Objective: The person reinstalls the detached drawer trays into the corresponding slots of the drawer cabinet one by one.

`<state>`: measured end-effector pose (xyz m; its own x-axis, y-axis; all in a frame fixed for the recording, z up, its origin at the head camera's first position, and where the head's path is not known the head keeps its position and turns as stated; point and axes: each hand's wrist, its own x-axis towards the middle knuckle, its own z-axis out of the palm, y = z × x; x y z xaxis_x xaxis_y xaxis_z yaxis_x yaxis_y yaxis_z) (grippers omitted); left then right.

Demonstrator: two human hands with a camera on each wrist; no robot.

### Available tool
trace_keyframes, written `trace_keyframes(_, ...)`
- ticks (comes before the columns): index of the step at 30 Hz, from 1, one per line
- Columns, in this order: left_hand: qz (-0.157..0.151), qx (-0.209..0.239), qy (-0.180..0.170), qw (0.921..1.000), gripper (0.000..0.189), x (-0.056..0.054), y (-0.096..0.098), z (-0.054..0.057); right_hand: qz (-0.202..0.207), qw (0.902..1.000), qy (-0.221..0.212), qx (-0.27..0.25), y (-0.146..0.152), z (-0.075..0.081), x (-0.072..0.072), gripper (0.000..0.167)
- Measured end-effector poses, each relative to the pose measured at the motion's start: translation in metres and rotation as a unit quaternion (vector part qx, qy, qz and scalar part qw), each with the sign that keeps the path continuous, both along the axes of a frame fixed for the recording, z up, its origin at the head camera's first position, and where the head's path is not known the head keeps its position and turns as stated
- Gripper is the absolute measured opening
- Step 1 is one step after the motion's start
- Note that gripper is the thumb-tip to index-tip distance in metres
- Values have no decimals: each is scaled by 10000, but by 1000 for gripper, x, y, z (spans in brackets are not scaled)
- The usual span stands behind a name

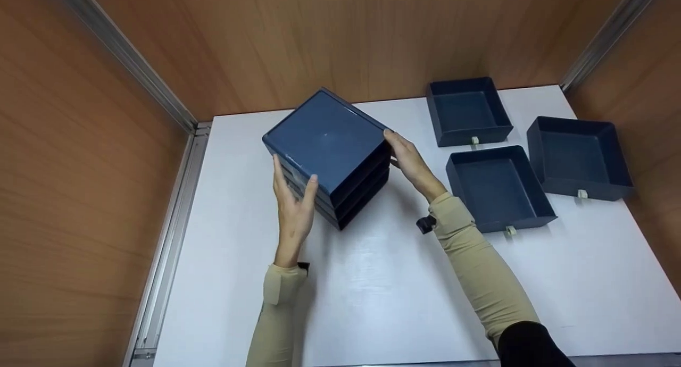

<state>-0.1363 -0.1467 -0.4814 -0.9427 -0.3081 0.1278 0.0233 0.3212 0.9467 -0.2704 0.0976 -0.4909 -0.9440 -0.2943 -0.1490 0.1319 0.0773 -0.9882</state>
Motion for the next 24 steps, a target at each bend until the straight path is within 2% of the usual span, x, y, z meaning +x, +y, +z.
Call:
trace_keyframes(3, -15, 16, 68, 10000, 95, -16, -10, -4, -36, 9999, 120, -30, -2, -2, 0, 69)
trace_keyframes(6, -86, 10, -13, 10000, 94, -26, -13, -10, -49, 9998, 169, -72, -4, -3, 1, 69)
trace_keyframes(9, -154, -12, -91, 9998, 92, -30, -12, -14, -56, 9996, 265, -129, -4, -2, 3, 68)
trace_keyframes(13, -220, 2, -129, 9997, 91, -31, -8, -18, -43, 9996, 236, -115, 2, -1, 5, 68)
trace_keyframes(18, -231, 87, -57, 9997, 90, -36, -7, -22, 154, 9987, 113, 476, 17, 11, 4, 70)
trace_keyframes(21, -133, 106, -18, 9999, 91, -37, -9, -24, 264, 9940, 369, 993, 30, 16, 5, 68)
trace_keyframes(24, -84, 64, -52, 9999, 92, -35, -11, -26, 258, 9875, 601, 1433, 50, 13, 10, 66)
